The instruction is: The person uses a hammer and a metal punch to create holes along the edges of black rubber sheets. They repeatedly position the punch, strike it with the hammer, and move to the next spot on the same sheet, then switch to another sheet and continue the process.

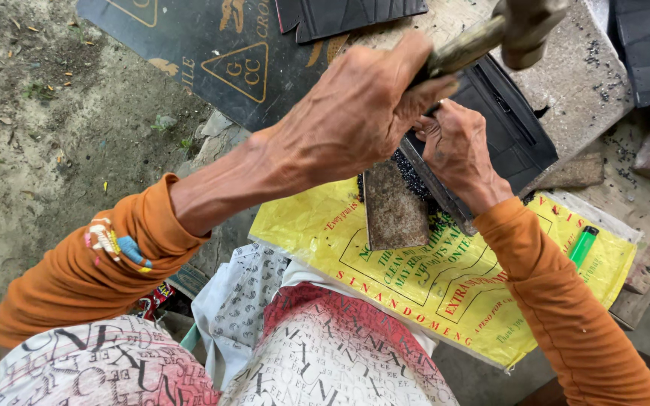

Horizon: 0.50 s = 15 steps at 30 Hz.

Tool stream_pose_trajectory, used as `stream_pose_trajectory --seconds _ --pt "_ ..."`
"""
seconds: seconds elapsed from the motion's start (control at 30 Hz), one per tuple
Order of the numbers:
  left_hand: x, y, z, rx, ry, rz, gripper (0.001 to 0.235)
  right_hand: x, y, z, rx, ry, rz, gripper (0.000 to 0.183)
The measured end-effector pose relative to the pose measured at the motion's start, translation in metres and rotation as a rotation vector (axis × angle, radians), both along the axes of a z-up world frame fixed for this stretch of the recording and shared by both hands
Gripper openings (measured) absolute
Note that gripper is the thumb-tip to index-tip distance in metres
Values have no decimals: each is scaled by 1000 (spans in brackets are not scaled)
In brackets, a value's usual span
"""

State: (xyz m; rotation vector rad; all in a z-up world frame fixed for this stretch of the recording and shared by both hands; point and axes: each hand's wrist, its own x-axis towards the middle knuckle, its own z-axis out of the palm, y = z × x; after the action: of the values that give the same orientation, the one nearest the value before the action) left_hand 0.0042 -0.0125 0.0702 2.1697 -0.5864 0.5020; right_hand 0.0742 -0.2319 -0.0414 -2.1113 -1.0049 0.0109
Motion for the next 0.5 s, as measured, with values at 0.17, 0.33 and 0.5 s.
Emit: stream_pose_trajectory --seconds 0.17,0.33,0.5 --pt "-4 13 6 221 369 34 36 -2 6 3 -24 71 -18 12" --pt "1 10 15 -97 -91 16 25 -6 4 8 -15 55 -24 11" --pt "0 2 16 -74 27 -62 29 -4 3 -1 -20 57 -46 5"
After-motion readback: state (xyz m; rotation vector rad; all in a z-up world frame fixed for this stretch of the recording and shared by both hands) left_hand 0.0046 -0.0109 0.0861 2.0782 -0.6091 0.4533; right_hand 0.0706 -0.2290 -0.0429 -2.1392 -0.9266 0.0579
